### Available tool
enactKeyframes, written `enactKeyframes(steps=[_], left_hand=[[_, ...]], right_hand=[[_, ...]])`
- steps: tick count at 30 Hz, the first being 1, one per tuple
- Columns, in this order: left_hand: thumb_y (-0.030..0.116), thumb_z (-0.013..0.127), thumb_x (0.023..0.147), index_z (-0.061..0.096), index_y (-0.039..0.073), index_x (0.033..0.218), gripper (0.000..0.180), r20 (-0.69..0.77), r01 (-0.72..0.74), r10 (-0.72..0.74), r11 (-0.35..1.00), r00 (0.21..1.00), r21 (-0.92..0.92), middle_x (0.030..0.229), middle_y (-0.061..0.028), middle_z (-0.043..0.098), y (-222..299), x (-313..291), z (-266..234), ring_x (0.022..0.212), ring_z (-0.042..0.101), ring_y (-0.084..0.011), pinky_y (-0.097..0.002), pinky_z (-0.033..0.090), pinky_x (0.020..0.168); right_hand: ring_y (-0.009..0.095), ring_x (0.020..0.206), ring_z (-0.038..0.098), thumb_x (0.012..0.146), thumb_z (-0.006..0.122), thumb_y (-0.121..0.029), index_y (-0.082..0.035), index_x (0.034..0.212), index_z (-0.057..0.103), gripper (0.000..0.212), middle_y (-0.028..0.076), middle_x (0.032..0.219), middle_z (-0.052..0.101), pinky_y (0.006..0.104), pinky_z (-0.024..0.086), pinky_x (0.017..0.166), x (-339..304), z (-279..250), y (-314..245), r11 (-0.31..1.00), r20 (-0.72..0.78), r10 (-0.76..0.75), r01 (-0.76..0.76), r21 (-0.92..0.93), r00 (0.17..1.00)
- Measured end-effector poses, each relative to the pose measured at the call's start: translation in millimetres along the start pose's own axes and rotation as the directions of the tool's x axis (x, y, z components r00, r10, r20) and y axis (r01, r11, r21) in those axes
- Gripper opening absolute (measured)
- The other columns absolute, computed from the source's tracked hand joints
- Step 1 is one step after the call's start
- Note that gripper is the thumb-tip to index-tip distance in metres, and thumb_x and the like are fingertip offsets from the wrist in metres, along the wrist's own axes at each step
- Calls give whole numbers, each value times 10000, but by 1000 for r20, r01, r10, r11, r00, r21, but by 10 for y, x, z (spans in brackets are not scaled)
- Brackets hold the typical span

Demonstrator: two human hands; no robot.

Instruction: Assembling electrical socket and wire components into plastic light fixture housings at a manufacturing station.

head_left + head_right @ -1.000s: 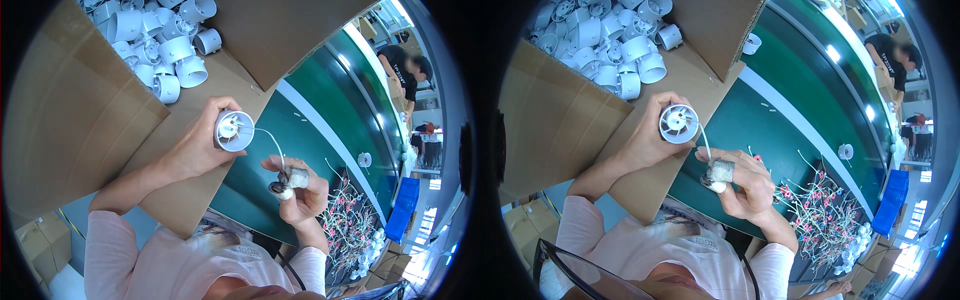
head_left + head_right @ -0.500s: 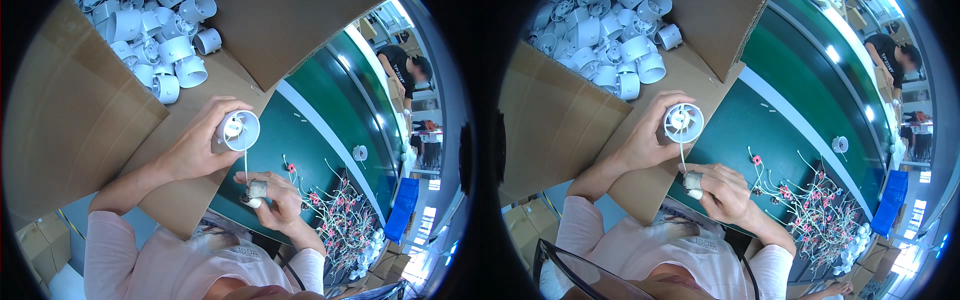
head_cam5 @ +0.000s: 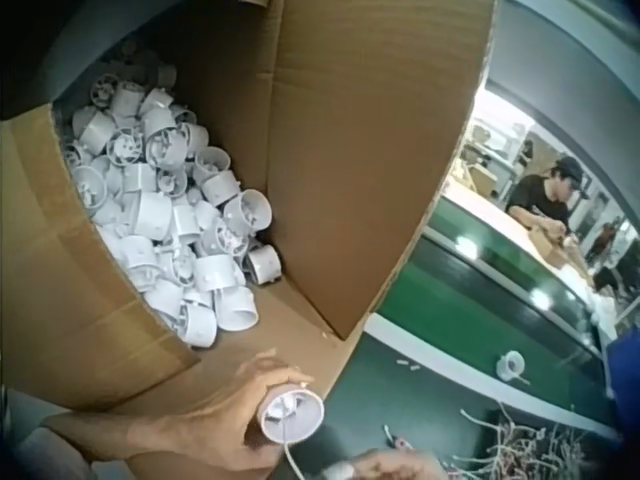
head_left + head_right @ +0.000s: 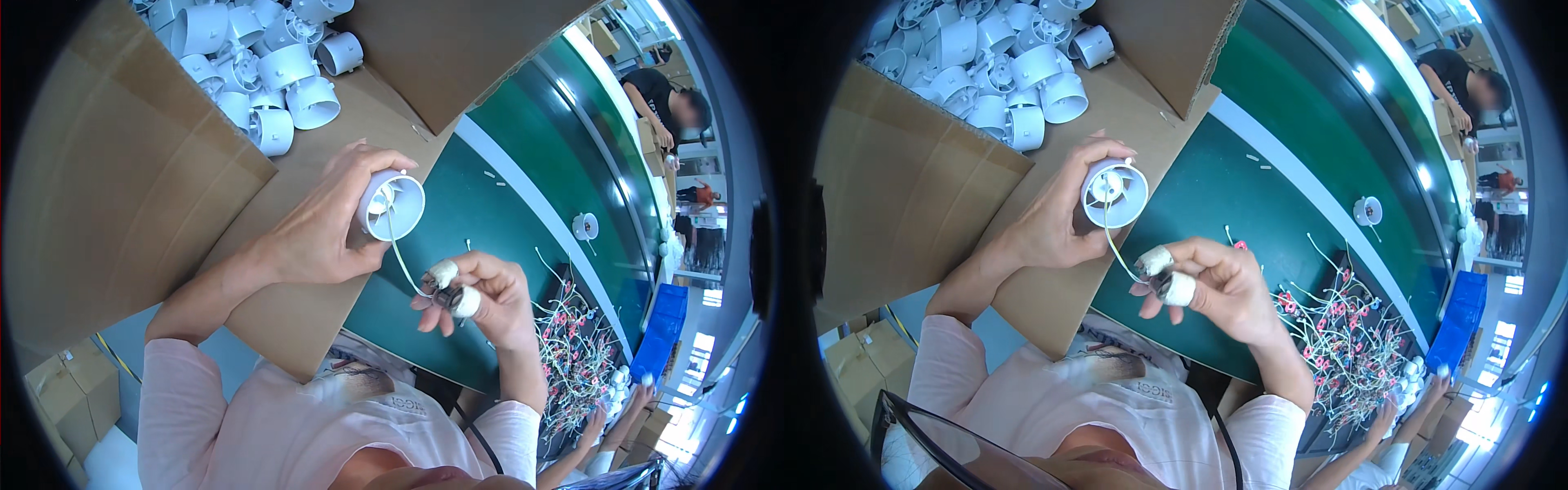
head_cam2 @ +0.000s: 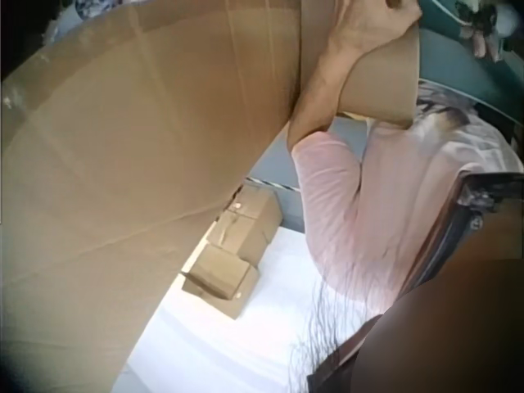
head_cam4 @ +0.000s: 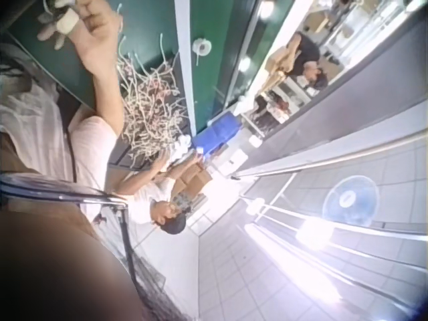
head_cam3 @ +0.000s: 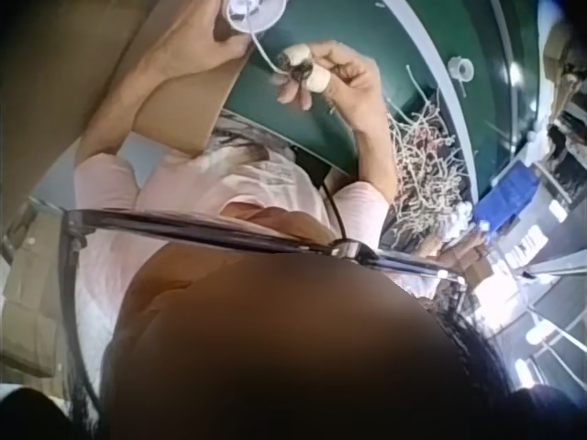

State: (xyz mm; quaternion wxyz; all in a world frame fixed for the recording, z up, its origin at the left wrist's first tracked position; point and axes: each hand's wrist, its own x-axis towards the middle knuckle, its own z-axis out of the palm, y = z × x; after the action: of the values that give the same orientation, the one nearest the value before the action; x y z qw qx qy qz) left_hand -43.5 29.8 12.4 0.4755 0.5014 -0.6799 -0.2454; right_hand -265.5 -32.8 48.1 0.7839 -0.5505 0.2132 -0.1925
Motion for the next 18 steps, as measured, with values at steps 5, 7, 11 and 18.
enactKeyframes(steps=[5, 7, 11, 18], left_hand=[[40, 656, 654, 392, 80, 1237, 641, 46, -53, 51, 998, 998, 44, 1155, -104, 492, -2, 14, -23, 1143, 456, -299, -566, 173, 1066], [46, 668, 652, 400, 80, 1224, 632, 45, -65, 61, 995, 997, 74, 1146, -104, 494, -8, 15, -19, 1145, 457, -289, -564, 180, 1064], [52, 684, 648, 392, 69, 1208, 631, 48, -110, 103, 976, 994, 186, 1135, -111, 496, -22, 13, 13, 1148, 458, -277, -555, 189, 1064], [56, 700, 650, 348, 43, 1200, 653, 4, -111, 112, 978, 994, 177, 1128, -130, 499, -23, -37, 163, 1123, 472, -313, -522, 252, 1034]], right_hand=[[224, 606, 648, 832, 652, -240, 99, 1033, 553, 406, 203, 851, 645, 228, 452, 397, 91, -123, -135, 994, -62, 93, -89, 59, 994], [215, 583, 640, 828, 655, -237, 100, 1039, 556, 409, 202, 844, 644, 221, 435, 377, 78, -146, -177, 993, -99, 95, -88, 73, 991], [198, 623, 632, 845, 621, -162, 85, 1059, 560, 332, 177, 877, 642, 217, 452, 433, 67, -151, -232, 988, -83, 154, -153, 21, 984], [183, 819, 605, 765, 560, 92, 50, 1111, 535, 349, 112, 977, 617, 255, 469, 636, 301, 180, -153, 603, -73, -340, 158, -782, 938]])
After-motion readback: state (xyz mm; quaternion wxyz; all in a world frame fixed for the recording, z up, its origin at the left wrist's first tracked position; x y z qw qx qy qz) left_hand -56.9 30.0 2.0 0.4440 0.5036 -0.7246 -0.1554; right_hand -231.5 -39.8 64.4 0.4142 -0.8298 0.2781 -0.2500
